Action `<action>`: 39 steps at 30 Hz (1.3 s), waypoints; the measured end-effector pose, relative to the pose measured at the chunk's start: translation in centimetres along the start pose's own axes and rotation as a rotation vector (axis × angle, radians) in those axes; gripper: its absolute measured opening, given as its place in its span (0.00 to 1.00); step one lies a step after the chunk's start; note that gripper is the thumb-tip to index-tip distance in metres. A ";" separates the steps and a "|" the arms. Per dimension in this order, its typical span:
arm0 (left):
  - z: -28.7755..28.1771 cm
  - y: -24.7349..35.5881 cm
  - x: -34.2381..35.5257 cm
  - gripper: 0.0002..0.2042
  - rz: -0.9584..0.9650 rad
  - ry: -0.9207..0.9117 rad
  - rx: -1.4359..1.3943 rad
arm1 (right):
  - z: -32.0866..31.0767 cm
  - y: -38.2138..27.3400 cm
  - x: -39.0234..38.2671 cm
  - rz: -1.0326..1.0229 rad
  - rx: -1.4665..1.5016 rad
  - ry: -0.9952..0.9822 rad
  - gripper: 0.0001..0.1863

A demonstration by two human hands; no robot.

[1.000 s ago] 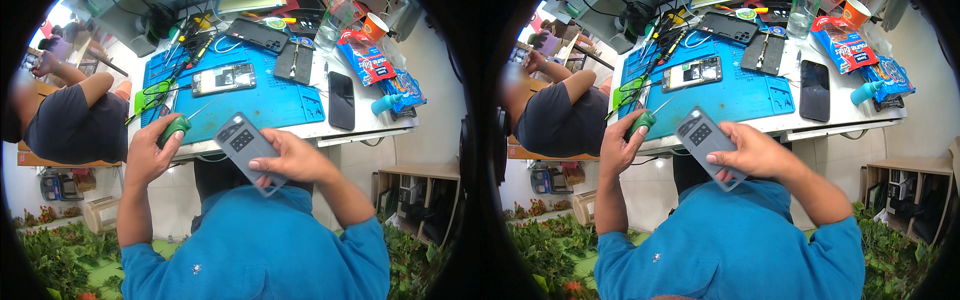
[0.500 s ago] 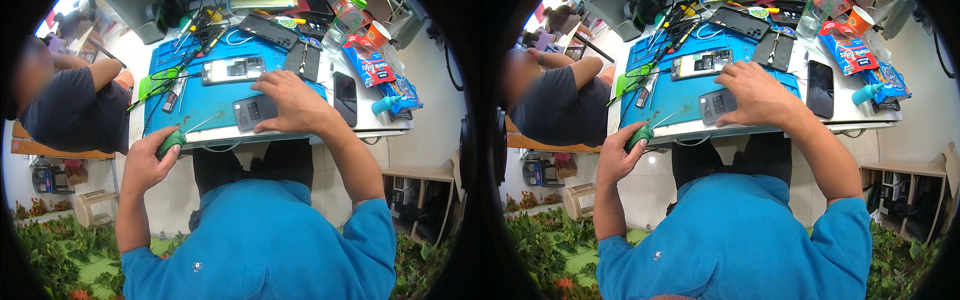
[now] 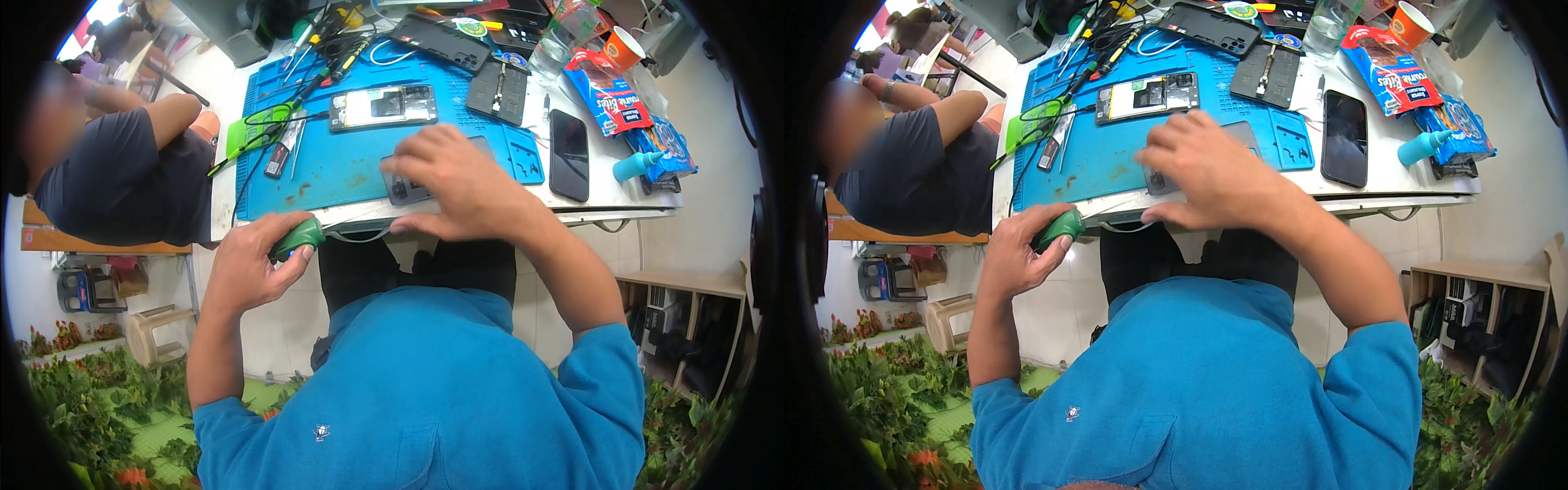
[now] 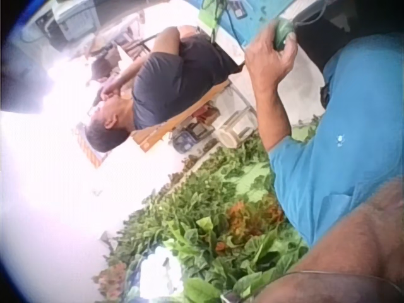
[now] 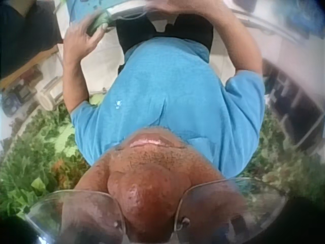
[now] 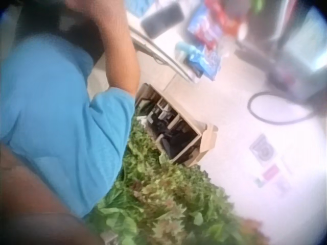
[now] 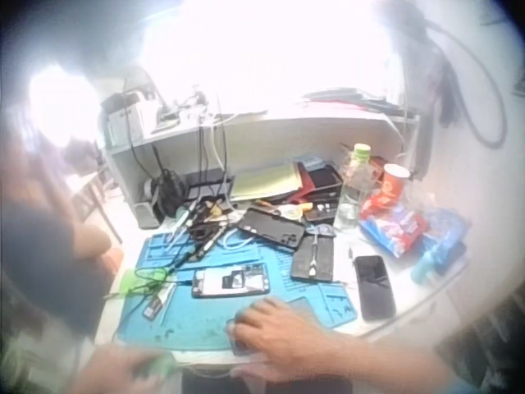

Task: The person uses a green screwdriver to remove screws from the back cover of a smartphone. After removing the screws, the person lifts the back cover off the device. The person then picks up a different smartphone, turns it on to show the screen, and points to a device on the shelf before placing the phone back on the table.

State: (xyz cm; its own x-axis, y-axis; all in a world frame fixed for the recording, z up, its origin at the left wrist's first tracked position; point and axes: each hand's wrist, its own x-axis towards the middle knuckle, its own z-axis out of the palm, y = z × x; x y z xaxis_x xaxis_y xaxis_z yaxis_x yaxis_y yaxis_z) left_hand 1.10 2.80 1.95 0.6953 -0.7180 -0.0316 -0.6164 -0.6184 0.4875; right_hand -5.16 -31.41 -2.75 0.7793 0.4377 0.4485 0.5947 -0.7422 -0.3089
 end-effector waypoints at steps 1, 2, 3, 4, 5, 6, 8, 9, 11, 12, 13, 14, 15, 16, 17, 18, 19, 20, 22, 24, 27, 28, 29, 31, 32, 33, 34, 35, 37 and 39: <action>0.0 0.1 0.0 0.20 0.039 0.004 -0.032 | -0.1 -1.1 -0.2 -0.021 0.049 -0.021 0.22; -0.1 0.5 0.0 0.21 0.080 0.006 -0.062 | -0.1 -2.0 -0.6 -0.018 0.093 -0.073 0.19; -0.2 0.7 0.0 0.21 0.119 0.010 -0.091 | 0.0 -2.7 -1.0 -0.018 0.140 -0.124 0.16; -0.5 0.8 0.0 0.21 0.137 -0.023 -0.109 | 0.0 -3.3 -1.3 -0.016 0.185 -0.174 0.14; -0.8 0.9 0.0 0.21 0.155 -0.054 -0.127 | -0.5 -3.8 -1.5 -0.036 0.242 -0.131 0.10; -1.1 0.9 0.0 0.20 0.174 -0.085 -0.145 | -0.7 -4.1 -1.9 -0.024 0.317 -0.148 0.09; -1.3 0.6 0.0 0.21 0.190 -0.174 -0.205 | -1.1 -4.6 -2.9 0.006 0.463 -0.182 0.07; -1.5 0.4 0.0 0.21 0.200 -0.220 -0.237 | -1.2 -4.9 -3.3 -0.019 0.538 -0.171 0.06; -2.4 0.5 0.2 0.22 0.166 -0.343 -0.259 | -1.8 -5.8 -4.0 -0.027 0.563 -0.198 0.07; -2.7 0.4 0.2 0.22 0.147 -0.403 -0.268 | -2.3 -6.0 -4.2 -0.032 0.577 -0.212 0.07; -2.6 -0.6 -0.1 0.22 0.134 -0.318 -0.277 | -3.5 -5.9 -4.7 0.000 0.549 -0.213 0.07; -2.4 -2.1 -0.5 0.22 0.123 -0.228 -0.284 | -4.5 -5.6 -5.3 0.099 0.505 -0.150 0.07; -2.2 -3.0 -0.7 0.22 0.116 -0.142 -0.295 | -5.3 -5.2 -6.1 0.206 0.457 -0.087 0.07; -2.1 -3.5 -0.9 0.22 0.096 -0.116 -0.294 | -6.0 -4.8 -6.9 0.311 0.409 -0.024 0.08; -2.0 -3.6 -1.0 0.23 0.078 -0.091 -0.291 | -6.5 -3.8 -7.5 0.329 0.293 0.051 0.08; -1.8 -3.6 -0.9 0.24 0.060 -0.063 -0.292 | -6.9 -2.5 -7.8 0.344 0.173 0.120 0.09; -1.8 -3.0 -0.7 0.22 0.061 -0.083 -0.305 | -7.0 -1.6 -8.2 0.403 0.122 0.164 0.10; -1.6 -2.8 -0.6 0.22 0.072 -0.061 -0.275 | -7.5 -0.8 -8.5 0.475 0.071 0.141 0.06; -1.0 -2.7 -0.3 0.20 0.093 -0.017 -0.213 | -8.1 0.4 -9.0 0.546 -0.050 0.072 0.14; -0.8 -2.1 0.0 0.19 0.030 0.016 -0.156 | -7.9 0.5 -8.5 0.502 -0.185 0.035 0.24; 0.1 -1.8 0.1 0.18 -0.004 0.057 -0.143 | -6.8 -0.2 -7.1 0.413 -0.156 -0.022 0.35; 0.4 -1.7 0.0 0.18 -0.007 0.070 -0.149 | -6.1 -0.5 -6.2 0.377 -0.106 -0.042 0.38; 0.4 -1.3 0.1 0.18 -0.014 0.047 -0.122 | -5.0 -0.7 -5.6 0.319 -0.099 -0.046 0.40; 0.3 -0.4 0.2 0.18 -0.024 0.002 -0.070 | -3.0 -0.6 -3.9 0.243 -0.060 -0.076 0.42; 0.5 -0.4 0.1 0.18 -0.003 0.021 -0.077 | -2.2 -0.5 -2.9 0.194 -0.034 -0.092 0.42; 0.9 -0.7 -0.1 0.18 0.020 0.045 -0.092 | -1.5 -0.4 -2.0 0.179 -0.020 -0.123 0.43; 1.1 -1.0 -0.3 0.18 0.043 0.068 -0.107 | -0.9 -0.4 -1.1 0.164 -0.006 -0.154 0.43; 1.2 -0.9 -0.2 0.18 0.035 0.062 -0.102 | -0.6 -0.2 -0.6 0.153 0.008 -0.179 0.44; 1.3 -0.7 0.0 0.19 0.020 0.049 -0.095 | 0.1 0.0 -0.3 0.174 0.013 -0.192 0.44; 1.5 -0.7 0.0 0.19 0.022 0.058 -0.094 | 0.3 0.2 0.0 0.186 0.030 -0.211 0.44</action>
State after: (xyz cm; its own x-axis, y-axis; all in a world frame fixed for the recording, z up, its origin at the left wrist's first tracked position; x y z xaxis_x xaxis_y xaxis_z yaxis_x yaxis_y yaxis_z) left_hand 0.96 2.72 0.33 0.7036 -0.7100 0.0290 -0.5964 -0.5680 0.5671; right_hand -5.00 -31.38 -3.09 0.8977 0.3935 0.1980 0.4405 -0.8057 -0.3961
